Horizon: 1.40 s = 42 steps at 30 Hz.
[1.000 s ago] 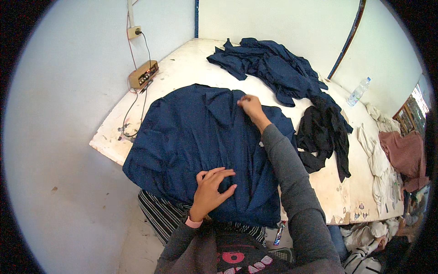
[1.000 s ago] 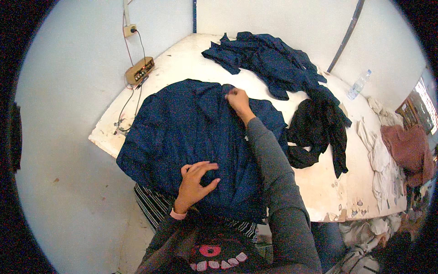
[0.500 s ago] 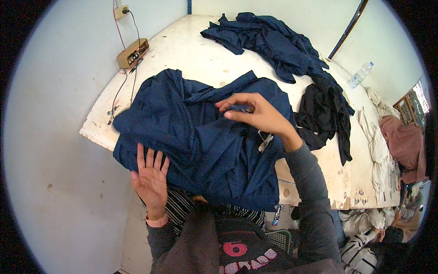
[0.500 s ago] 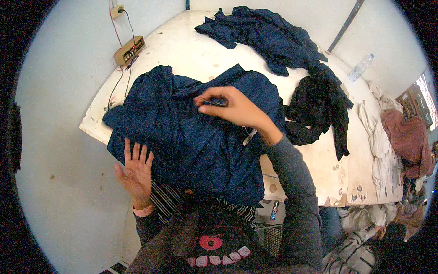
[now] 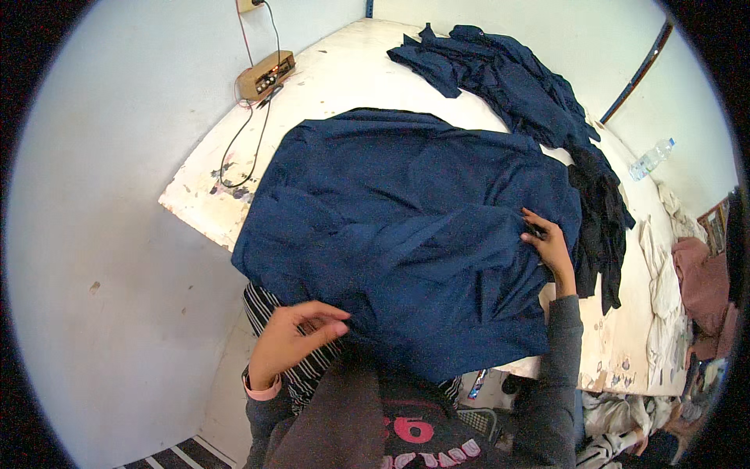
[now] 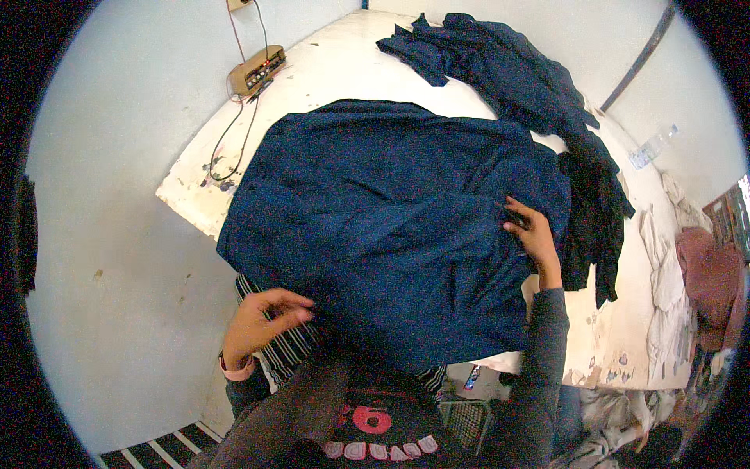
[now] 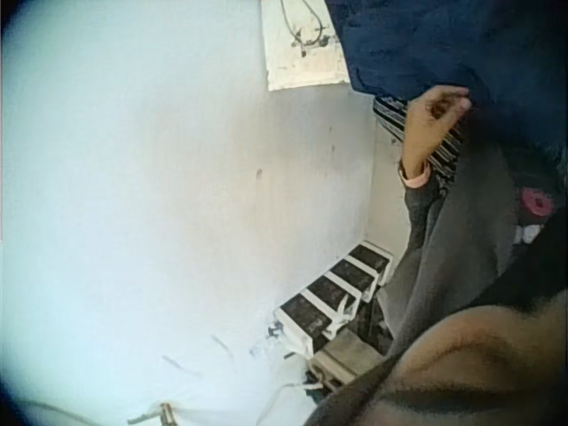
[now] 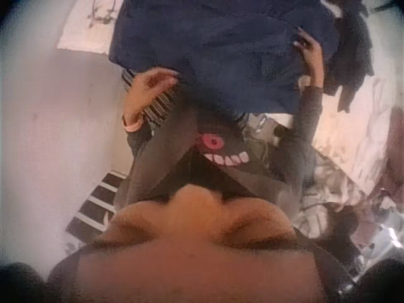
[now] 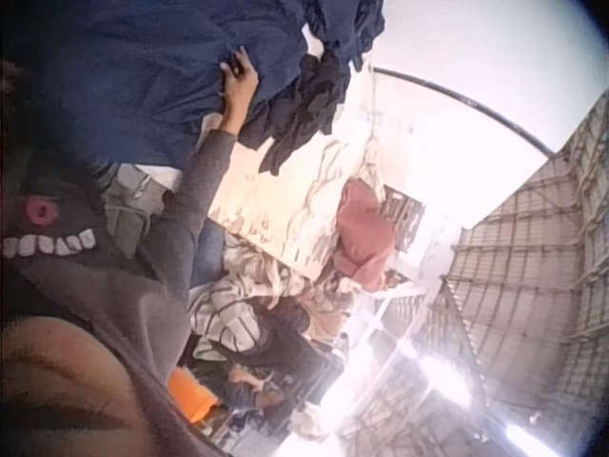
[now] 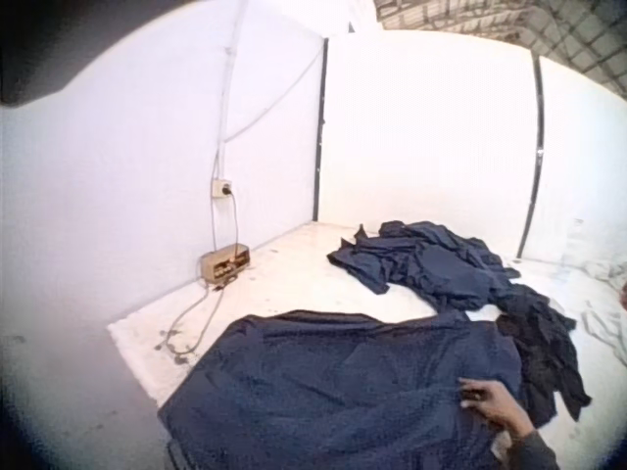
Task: The person uses a small blade to cut loose threads and tags from a dark blue garment laid on a white table. They repeatedly lift and reposition the fabric to access different areas, removing small pieces of thread and a label.
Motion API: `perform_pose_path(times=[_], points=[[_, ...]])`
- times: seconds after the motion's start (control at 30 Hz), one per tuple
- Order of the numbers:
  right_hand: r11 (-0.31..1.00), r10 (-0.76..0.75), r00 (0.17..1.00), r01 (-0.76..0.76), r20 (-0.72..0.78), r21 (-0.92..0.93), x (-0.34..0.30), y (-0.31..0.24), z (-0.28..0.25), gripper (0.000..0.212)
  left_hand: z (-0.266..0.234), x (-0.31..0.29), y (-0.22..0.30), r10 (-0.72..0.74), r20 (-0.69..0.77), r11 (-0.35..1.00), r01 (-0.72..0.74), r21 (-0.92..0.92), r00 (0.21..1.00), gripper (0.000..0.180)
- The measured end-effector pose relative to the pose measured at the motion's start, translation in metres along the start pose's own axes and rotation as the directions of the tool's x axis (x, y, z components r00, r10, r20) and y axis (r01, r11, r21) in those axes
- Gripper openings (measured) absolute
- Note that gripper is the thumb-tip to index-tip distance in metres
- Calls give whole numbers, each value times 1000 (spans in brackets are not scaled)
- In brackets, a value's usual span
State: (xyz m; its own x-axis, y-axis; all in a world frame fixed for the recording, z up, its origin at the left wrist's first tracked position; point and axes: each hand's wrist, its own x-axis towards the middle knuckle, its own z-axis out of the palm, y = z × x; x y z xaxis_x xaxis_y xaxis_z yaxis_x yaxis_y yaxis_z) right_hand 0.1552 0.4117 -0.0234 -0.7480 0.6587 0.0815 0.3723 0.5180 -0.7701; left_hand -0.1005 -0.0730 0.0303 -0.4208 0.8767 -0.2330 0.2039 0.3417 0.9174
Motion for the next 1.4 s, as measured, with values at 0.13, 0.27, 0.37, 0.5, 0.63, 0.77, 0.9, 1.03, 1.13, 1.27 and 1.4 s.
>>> perform_pose_path(times=[0.13,0.27,0.37,0.5,0.63,0.77,0.9,1.03,1.13,1.27,1.4], points=[[999,0,996,3,-93,40,-3,10,3,50,-3,10,-7,102,-665,992,-31,118,739,20],[951,-87,962,3,-260,-309,-15,-28,4,48,-2,26,8,199,-686,955,19,297,700,26],[906,-237,906,76,-351,-416,-35,-76,0,45,5,46,11,265,-607,939,-58,339,749,34],[969,-240,953,226,-187,-96,-81,-152,12,33,15,53,2,101,-583,931,-284,-231,806,47],[976,-30,995,8,98,216,-146,-188,26,32,23,41,17,27,-552,750,-382,-540,834,57],[880,98,992,-124,79,458,-175,-201,93,33,38,33,17,31,-566,718,-412,-560,824,58],[865,-54,999,49,-4,499,-163,-207,150,29,57,29,22,70,-537,704,-423,-571,841,56],[887,-158,983,183,-93,425,-137,-228,167,25,65,24,26,107,-520,768,-403,-498,847,57],[883,-211,970,244,-124,402,-125,-231,173,25,70,22,27,97,-492,753,-387,-533,865,57],[864,-247,958,286,-145,414,-116,-226,184,22,71,21,27,64,-468,756,-349,-553,881,57],[809,-154,980,196,-122,554,-118,-219,190,20,68,21,19,71,-498,746,-377,-548,864,55]])
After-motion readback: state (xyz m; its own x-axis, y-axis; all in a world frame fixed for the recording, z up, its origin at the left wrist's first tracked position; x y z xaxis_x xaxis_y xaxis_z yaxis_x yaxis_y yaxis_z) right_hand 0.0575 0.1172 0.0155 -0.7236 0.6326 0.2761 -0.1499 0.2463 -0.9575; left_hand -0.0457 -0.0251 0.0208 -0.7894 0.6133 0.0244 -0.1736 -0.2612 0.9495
